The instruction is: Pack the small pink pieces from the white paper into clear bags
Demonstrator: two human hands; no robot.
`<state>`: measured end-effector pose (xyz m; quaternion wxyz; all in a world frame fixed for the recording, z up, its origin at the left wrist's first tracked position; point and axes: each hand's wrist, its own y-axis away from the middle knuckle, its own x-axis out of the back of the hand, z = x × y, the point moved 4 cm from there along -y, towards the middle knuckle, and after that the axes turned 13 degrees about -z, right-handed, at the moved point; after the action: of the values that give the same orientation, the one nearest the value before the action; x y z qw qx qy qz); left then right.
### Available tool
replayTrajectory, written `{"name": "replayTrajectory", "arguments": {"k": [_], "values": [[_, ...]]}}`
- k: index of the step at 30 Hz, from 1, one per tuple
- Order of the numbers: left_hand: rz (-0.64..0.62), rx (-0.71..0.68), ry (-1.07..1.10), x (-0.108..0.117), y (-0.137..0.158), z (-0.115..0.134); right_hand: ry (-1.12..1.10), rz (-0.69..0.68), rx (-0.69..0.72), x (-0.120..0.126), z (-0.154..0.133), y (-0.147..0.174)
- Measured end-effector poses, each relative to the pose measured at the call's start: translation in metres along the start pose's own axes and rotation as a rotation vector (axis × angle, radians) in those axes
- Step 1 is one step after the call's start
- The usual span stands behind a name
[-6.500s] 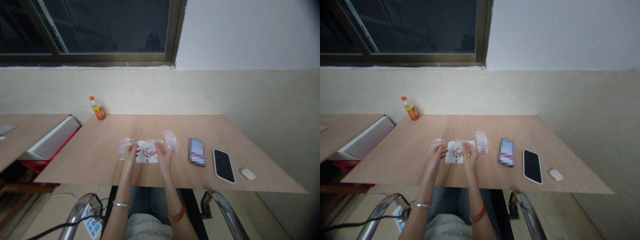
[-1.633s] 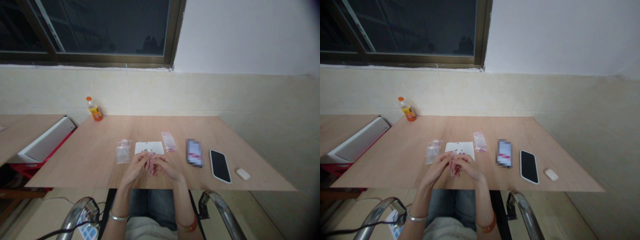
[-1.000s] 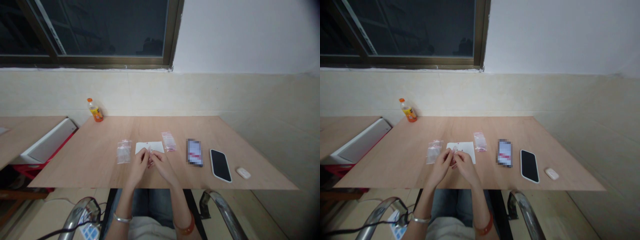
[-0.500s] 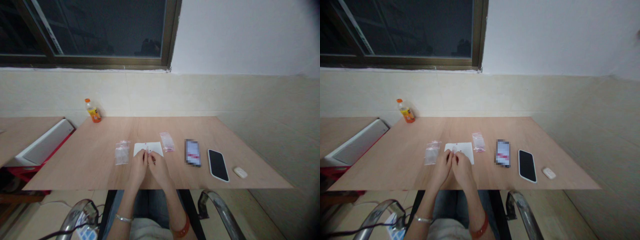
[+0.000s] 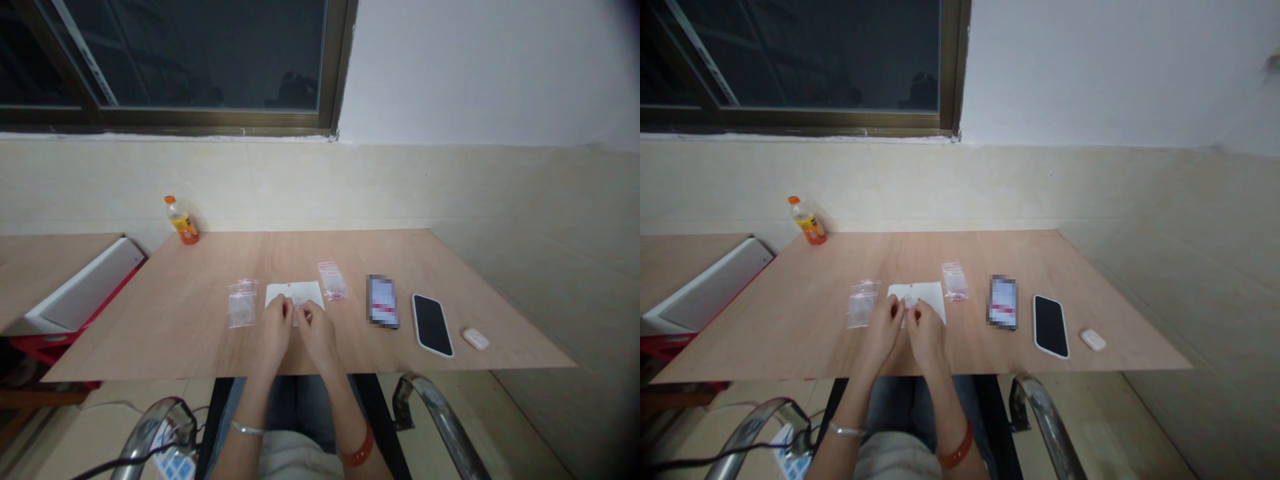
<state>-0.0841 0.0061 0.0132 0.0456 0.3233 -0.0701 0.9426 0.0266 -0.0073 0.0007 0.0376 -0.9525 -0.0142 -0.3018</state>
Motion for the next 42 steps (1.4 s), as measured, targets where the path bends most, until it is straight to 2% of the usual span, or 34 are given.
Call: {"name": "replayTrajectory", "arguments": {"k": [6,9,15,19,23,26,28,31,34,39,42], "values": [[0.005,-0.080,0.017,0.004,-0.002,0.000,-0.100,0.142,0.011,0.004,0.012,-0.002],[-0.025,-0.102,-0.088,0.005,-0.001,0.003,-0.194,0.135,0.032,0.000,0.012,-0.004],[-0.115,-0.032,-0.240,0.001,-0.002,0.001,-0.547,0.100,0.026,-0.013,0.014,-0.007],[-0.110,-0.128,-0.182,-0.001,-0.004,0.000,-0.840,0.012,-0.095,-0.020,0.018,-0.011],[-0.095,-0.189,-0.151,0.002,-0.003,-0.002,-1.321,-0.152,-0.273,-0.023,0.015,-0.011],[-0.143,-0.225,-0.150,0.004,-0.001,0.000,-1.636,-0.322,-0.353,-0.022,0.009,-0.011],[-0.203,-0.261,-0.100,0.005,0.000,0.004,-1.745,-0.370,-0.424,-0.020,0.010,-0.010],[-0.304,-0.272,0.083,0.005,0.002,0.013,-1.743,-0.396,-0.395,-0.017,0.014,-0.012],[-0.299,-0.209,0.320,0.007,0.006,0.020,-1.601,-0.361,-0.262,-0.014,0.019,-0.016],[-0.119,-0.139,0.579,0.014,0.006,0.021,-1.361,-0.049,-0.154,-0.010,0.031,-0.018],[0.135,0.038,0.926,0.015,0.001,0.001,-1.335,0.089,-0.140,-0.008,0.031,-0.015]]}}
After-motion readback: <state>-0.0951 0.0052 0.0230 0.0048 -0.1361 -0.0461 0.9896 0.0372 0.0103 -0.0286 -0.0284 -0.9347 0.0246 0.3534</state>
